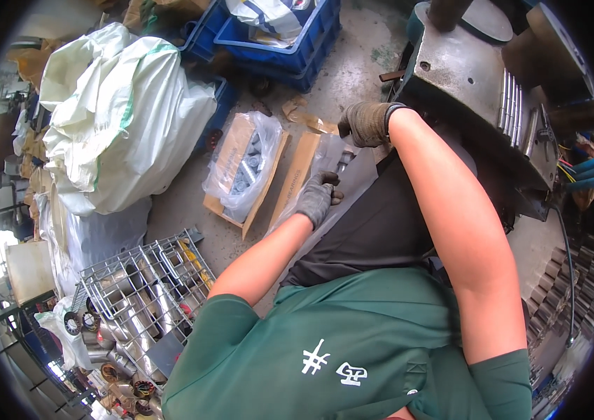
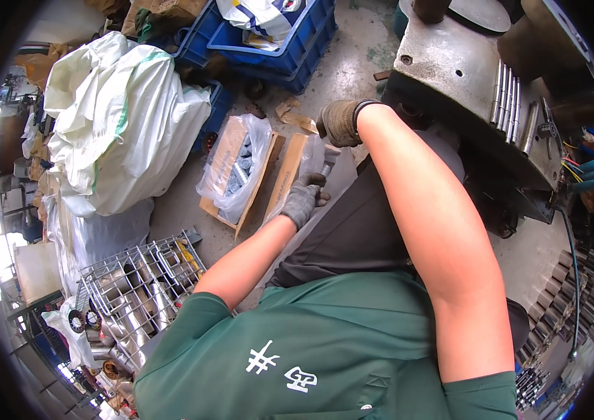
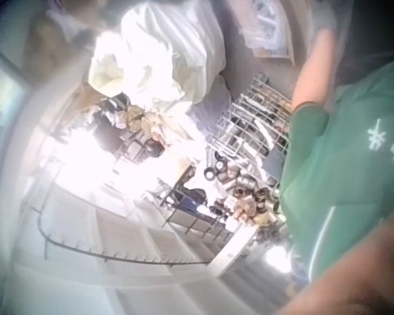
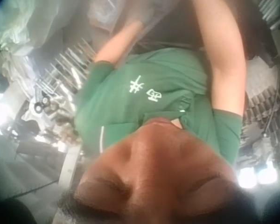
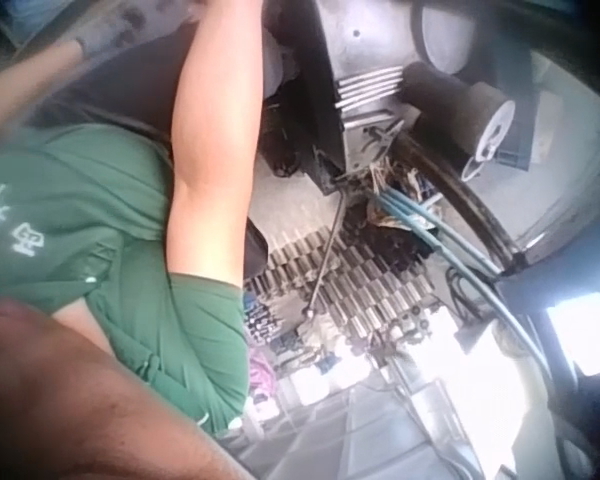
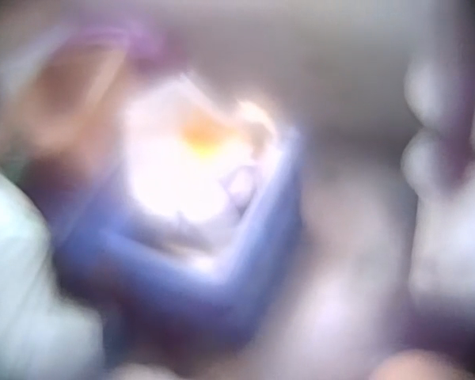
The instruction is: The person assembles metal components by inserting threaded rods into cylinders using a press, then removes small metal cylinders from plastic bags to place them into a box, and finally prepares a cardboard box for packing.
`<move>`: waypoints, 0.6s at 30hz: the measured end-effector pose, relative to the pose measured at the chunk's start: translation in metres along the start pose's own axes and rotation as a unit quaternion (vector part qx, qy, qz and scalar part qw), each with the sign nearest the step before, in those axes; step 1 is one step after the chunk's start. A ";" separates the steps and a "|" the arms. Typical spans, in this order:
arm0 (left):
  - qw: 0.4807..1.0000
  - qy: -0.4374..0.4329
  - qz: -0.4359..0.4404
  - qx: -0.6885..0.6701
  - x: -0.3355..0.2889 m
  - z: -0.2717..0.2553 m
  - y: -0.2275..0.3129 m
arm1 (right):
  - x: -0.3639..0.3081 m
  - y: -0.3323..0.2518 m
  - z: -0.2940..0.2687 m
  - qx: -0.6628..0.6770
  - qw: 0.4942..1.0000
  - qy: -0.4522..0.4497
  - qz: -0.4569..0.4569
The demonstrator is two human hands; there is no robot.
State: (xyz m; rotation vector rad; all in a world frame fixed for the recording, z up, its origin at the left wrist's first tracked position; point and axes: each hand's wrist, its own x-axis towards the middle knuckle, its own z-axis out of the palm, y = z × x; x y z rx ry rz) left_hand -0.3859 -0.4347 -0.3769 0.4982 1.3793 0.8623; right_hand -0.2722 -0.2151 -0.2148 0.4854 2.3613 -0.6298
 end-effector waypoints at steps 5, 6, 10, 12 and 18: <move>0.820 0.164 0.027 0.548 0.049 -0.002 -0.062 | -0.011 0.013 0.010 0.121 0.992 -0.018 0.033; 0.820 0.163 0.028 0.548 0.049 -0.006 -0.060 | -0.010 0.015 0.013 0.122 0.992 -0.018 0.035; 0.903 0.028 -0.024 0.429 0.050 -0.030 -0.059 | -0.013 0.013 0.015 0.084 0.996 -0.003 0.009; 0.929 -0.035 -0.057 0.363 0.053 -0.041 -0.057 | -0.015 0.008 0.012 0.093 0.996 0.005 -0.003; 0.916 -0.017 -0.057 0.397 0.078 -0.034 -0.091 | -0.009 0.008 0.011 0.076 0.997 0.012 -0.003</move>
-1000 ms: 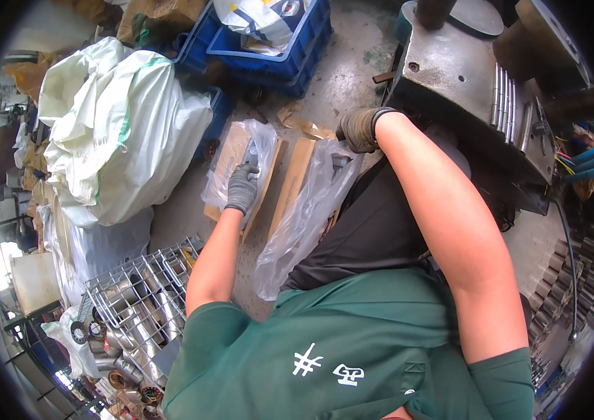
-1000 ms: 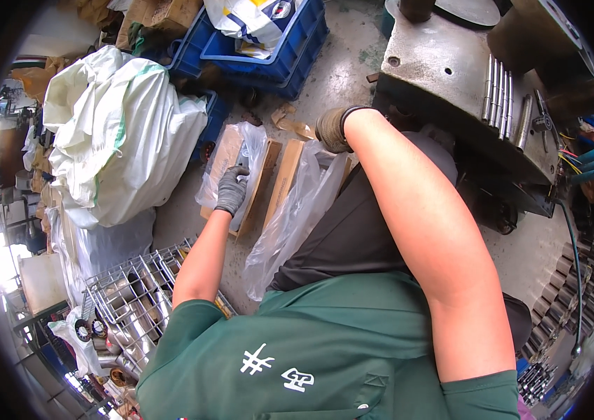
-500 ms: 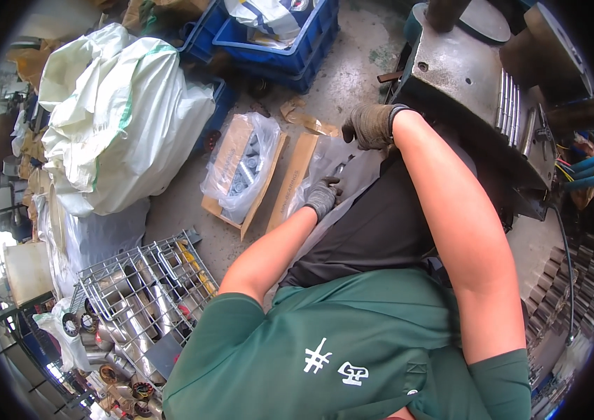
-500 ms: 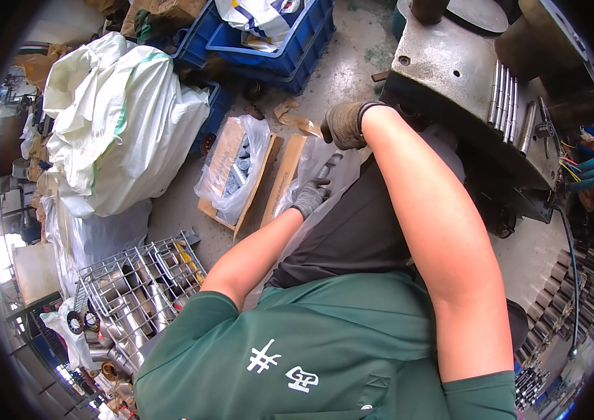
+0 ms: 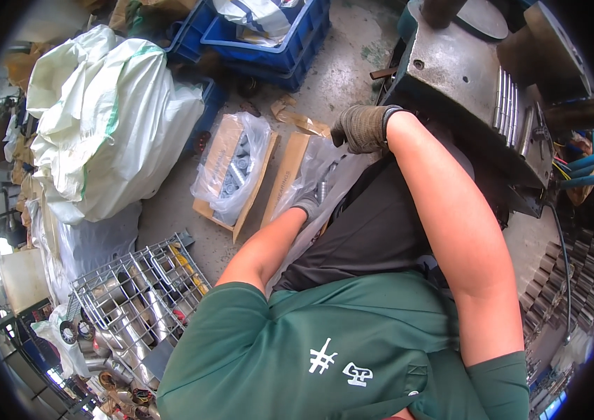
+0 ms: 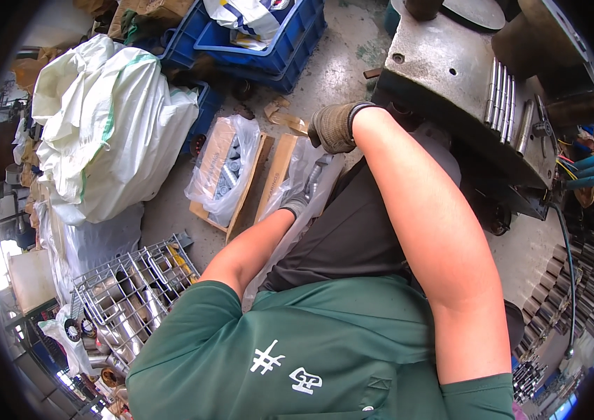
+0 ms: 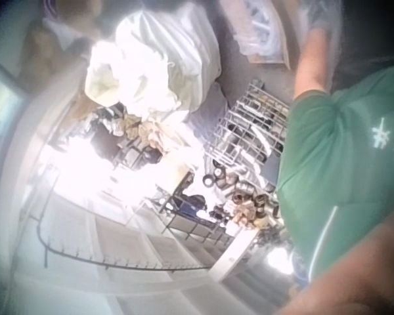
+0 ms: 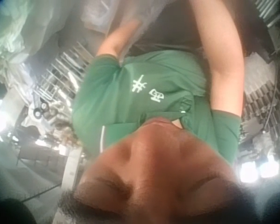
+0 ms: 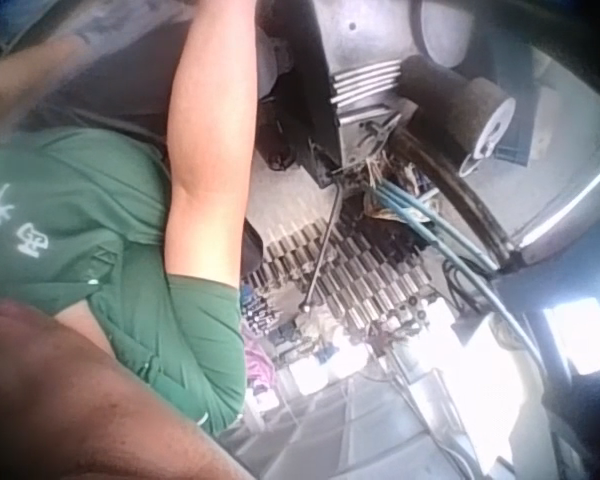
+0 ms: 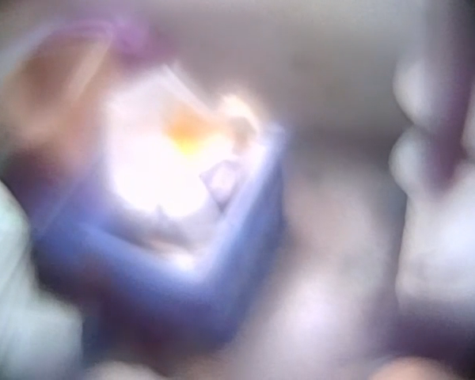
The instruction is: The person assembles metal components by inserting threaded rods into cylinders using a press, then removes small metal cylinders from plastic bags to place them into a box, and finally prepares a cardboard box for packing.
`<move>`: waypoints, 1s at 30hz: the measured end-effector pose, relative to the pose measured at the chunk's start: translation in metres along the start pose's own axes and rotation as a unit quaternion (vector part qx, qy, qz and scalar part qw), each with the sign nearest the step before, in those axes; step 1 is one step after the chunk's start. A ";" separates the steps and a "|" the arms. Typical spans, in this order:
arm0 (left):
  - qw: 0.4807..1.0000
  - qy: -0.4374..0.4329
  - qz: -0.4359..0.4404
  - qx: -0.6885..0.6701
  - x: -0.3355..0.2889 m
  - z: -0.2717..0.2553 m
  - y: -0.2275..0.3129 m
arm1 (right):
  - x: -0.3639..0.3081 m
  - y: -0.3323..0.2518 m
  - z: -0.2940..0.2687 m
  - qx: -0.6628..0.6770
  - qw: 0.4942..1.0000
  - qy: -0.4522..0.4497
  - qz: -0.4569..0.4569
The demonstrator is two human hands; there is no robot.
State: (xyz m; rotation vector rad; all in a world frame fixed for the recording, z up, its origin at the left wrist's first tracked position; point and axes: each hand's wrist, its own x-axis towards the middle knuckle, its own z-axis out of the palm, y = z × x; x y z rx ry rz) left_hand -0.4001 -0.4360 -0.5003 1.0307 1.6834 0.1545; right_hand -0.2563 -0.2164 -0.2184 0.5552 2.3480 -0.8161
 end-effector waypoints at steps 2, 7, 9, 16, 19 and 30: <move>1.000 0.004 -0.003 0.010 0.019 0.015 -0.010 | 0.004 0.003 0.001 -0.014 1.000 -0.021 0.012; 0.997 0.003 -0.012 -0.076 0.081 0.034 -0.075 | 0.006 -0.015 -0.013 -0.031 0.999 -0.017 -0.011; 0.999 -0.026 0.008 -0.022 0.048 0.012 -0.009 | -0.003 0.002 -0.001 -0.030 0.999 -0.029 0.010; 0.999 -0.019 0.008 0.042 0.012 -0.008 -0.002 | -0.002 -0.017 -0.017 -0.028 0.999 -0.041 0.003; 0.997 -0.046 0.009 0.063 0.002 -0.019 -0.006 | -0.002 -0.009 -0.009 -0.006 1.000 -0.018 0.018; 0.997 -0.019 -0.052 0.054 -0.064 -0.066 0.046 | 0.006 -0.005 -0.006 -0.030 0.999 -0.019 0.012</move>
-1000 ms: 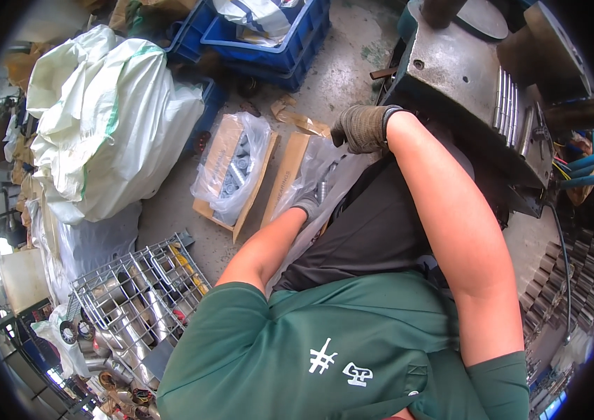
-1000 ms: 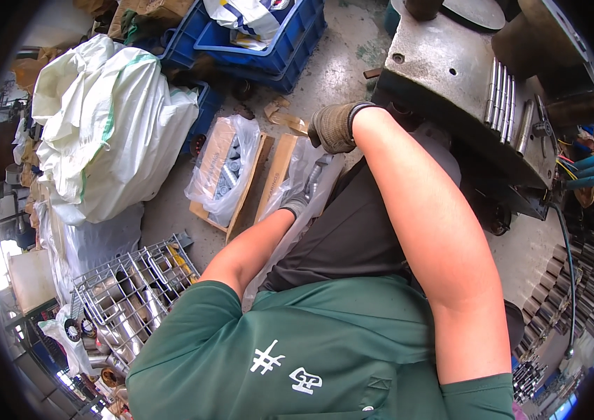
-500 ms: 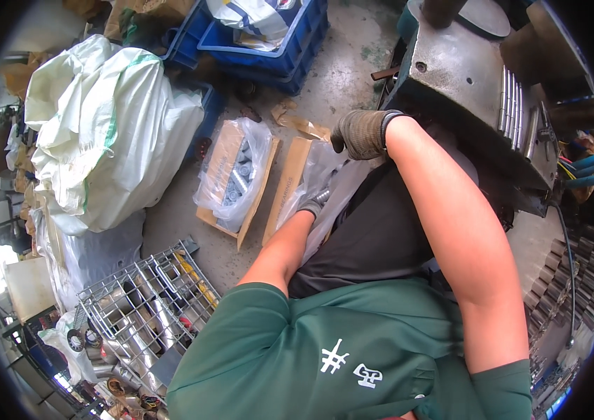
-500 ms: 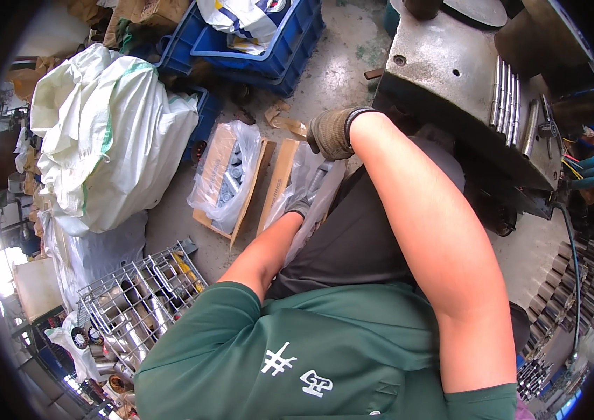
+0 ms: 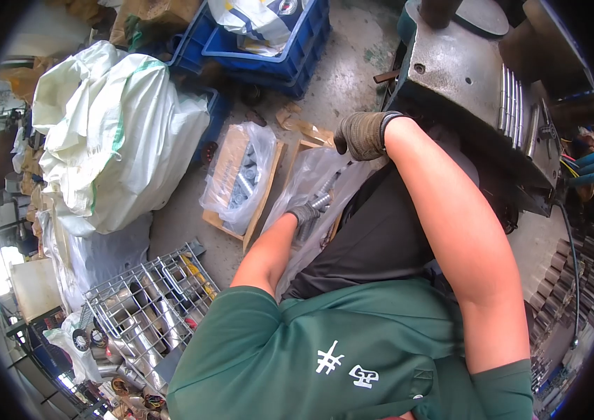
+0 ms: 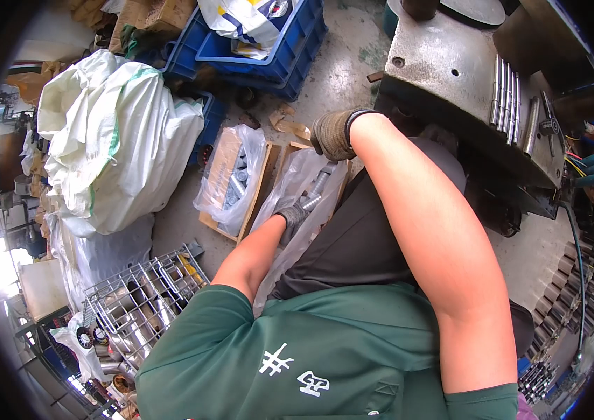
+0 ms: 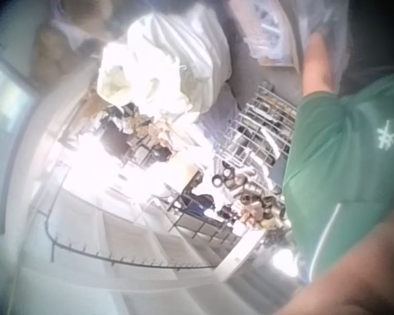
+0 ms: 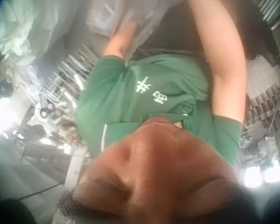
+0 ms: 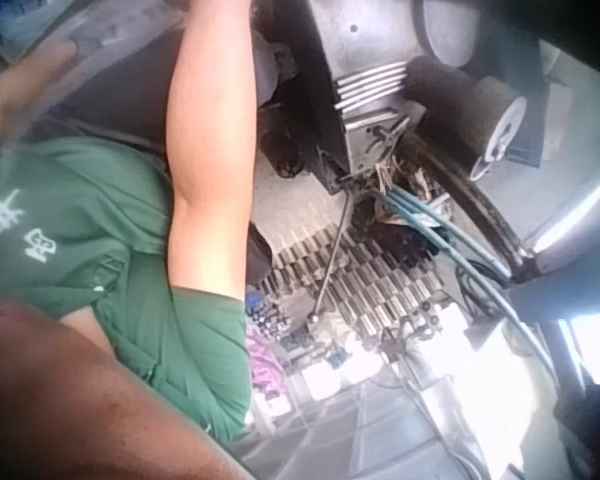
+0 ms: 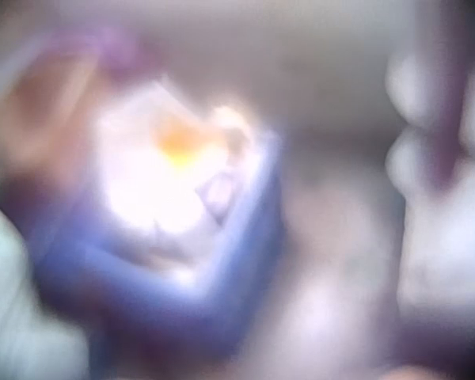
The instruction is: The person assembles metal components by inserting threaded rods into cylinders using a press, then removes small metal cylinders from plastic bags to place them into a box, and finally prepares a cardboard box for packing.
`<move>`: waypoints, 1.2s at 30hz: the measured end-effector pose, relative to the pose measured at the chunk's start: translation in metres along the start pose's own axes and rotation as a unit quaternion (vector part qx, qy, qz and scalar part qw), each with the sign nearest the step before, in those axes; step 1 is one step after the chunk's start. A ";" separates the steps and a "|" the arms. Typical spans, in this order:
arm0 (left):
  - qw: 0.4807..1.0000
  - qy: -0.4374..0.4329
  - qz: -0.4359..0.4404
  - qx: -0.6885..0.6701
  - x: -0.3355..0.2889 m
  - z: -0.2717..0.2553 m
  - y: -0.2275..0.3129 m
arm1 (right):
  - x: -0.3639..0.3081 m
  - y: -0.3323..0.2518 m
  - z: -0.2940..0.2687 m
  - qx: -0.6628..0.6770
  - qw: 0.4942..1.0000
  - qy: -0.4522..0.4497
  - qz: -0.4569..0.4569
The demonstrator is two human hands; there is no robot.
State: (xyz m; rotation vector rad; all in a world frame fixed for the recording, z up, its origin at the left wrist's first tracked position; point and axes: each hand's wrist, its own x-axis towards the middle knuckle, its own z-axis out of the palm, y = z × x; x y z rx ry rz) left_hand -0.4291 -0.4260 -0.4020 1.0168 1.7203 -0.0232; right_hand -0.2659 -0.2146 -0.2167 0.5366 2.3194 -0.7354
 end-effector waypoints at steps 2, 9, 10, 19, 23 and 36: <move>1.000 0.001 0.015 -0.003 -0.003 -0.005 -0.002 | 0.003 0.003 0.001 -0.001 1.000 0.012 -0.008; 0.999 -0.036 0.019 0.011 0.004 0.024 -0.018 | 0.010 0.004 0.006 -0.020 0.998 0.037 -0.037; 0.999 -0.021 0.036 -0.005 0.003 0.030 -0.020 | 0.011 0.003 0.006 -0.030 0.999 0.028 -0.034; 0.968 0.094 0.182 -0.147 -0.088 -0.064 -0.026 | 0.009 0.011 0.009 -0.020 0.998 0.028 -0.049; 0.954 0.236 0.115 -0.145 -0.086 -0.147 0.002 | 0.012 0.004 0.003 -0.054 0.997 0.020 -0.046; 0.934 0.330 0.133 0.040 0.041 -0.153 -0.080 | 0.004 -0.004 -0.001 -0.040 0.998 0.014 -0.044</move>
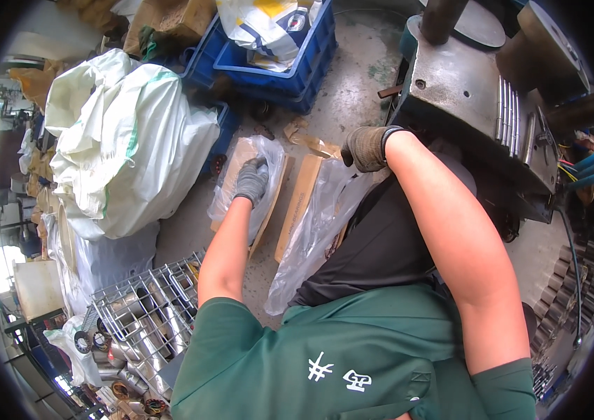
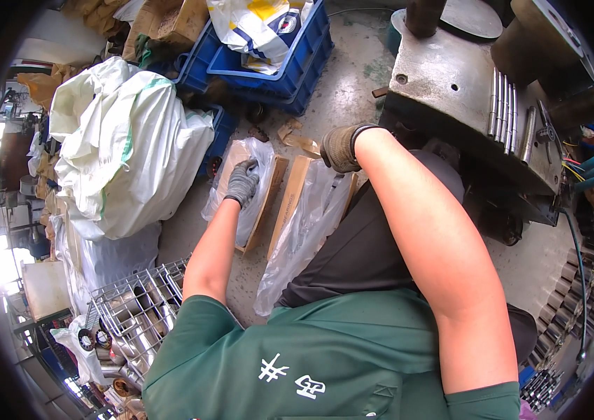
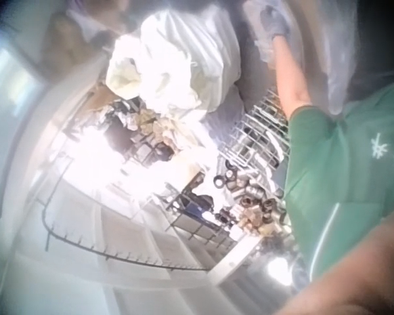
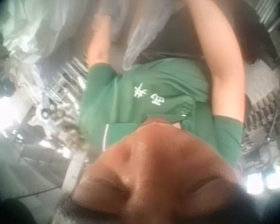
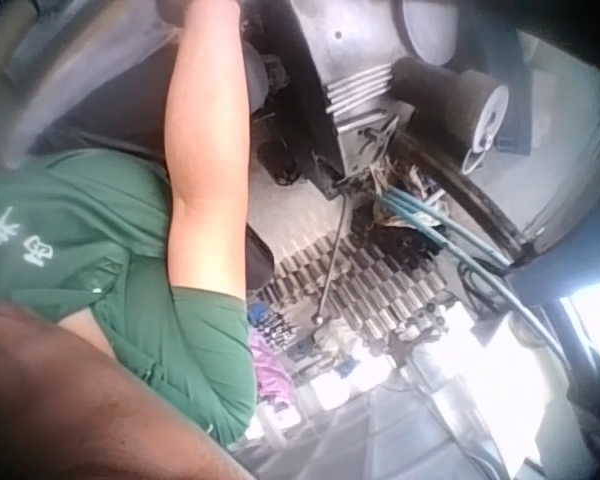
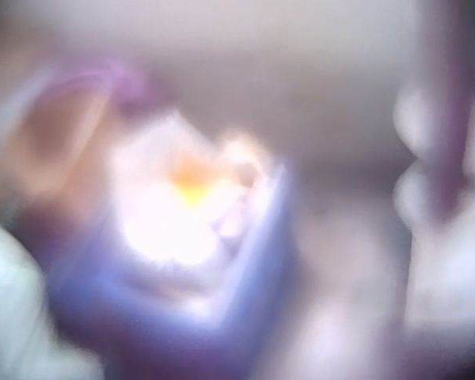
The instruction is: The person assembles metal components by inserting threaded rods into cylinders using a press, then removes small metal cylinders from plastic bags to place them into a box, and finally prepares a cardboard box for packing.
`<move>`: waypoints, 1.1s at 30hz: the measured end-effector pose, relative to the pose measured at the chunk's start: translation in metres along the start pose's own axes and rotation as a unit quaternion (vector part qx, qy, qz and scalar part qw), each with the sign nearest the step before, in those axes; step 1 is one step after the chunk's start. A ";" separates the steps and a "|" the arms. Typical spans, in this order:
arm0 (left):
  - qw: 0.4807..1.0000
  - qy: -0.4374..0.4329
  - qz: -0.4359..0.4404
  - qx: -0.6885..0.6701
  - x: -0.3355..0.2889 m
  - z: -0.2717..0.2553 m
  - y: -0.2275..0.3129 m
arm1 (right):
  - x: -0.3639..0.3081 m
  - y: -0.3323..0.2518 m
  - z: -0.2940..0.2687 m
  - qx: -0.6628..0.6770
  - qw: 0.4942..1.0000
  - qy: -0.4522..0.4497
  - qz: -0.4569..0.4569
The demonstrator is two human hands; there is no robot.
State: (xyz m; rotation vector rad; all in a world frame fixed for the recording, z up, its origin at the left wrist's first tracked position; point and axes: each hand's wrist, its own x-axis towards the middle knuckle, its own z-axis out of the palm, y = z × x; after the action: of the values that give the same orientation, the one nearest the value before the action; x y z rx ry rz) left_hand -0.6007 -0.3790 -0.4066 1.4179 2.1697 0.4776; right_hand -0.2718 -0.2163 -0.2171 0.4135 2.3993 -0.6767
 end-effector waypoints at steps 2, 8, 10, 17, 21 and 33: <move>0.965 0.202 0.158 0.045 -0.010 0.007 0.005 | 0.006 -0.005 -0.002 0.004 1.000 -0.013 0.010; 0.904 -0.125 0.128 -0.389 -0.119 0.045 0.143 | 0.000 0.001 -0.003 0.042 0.998 -0.010 0.034; 0.921 -0.197 0.016 -0.335 -0.128 0.081 0.151 | -0.001 0.003 -0.003 0.031 0.999 0.000 0.030; 0.956 -0.243 -0.087 -0.141 -0.097 0.210 0.061 | -0.001 0.005 0.003 0.065 0.998 0.017 0.019; 0.956 -0.258 -0.093 -0.103 -0.106 0.222 0.046 | -0.010 0.004 0.003 0.043 0.998 -0.009 0.040; 0.968 -0.225 -0.013 -0.108 -0.067 0.228 0.100 | -0.009 -0.005 -0.013 0.008 0.999 -0.026 0.019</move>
State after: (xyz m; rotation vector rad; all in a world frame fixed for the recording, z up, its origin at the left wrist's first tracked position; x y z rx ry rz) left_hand -0.3714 -0.3966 -0.5234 1.2365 1.7156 0.3303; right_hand -0.2732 -0.2147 -0.2011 0.4418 2.3319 -0.6814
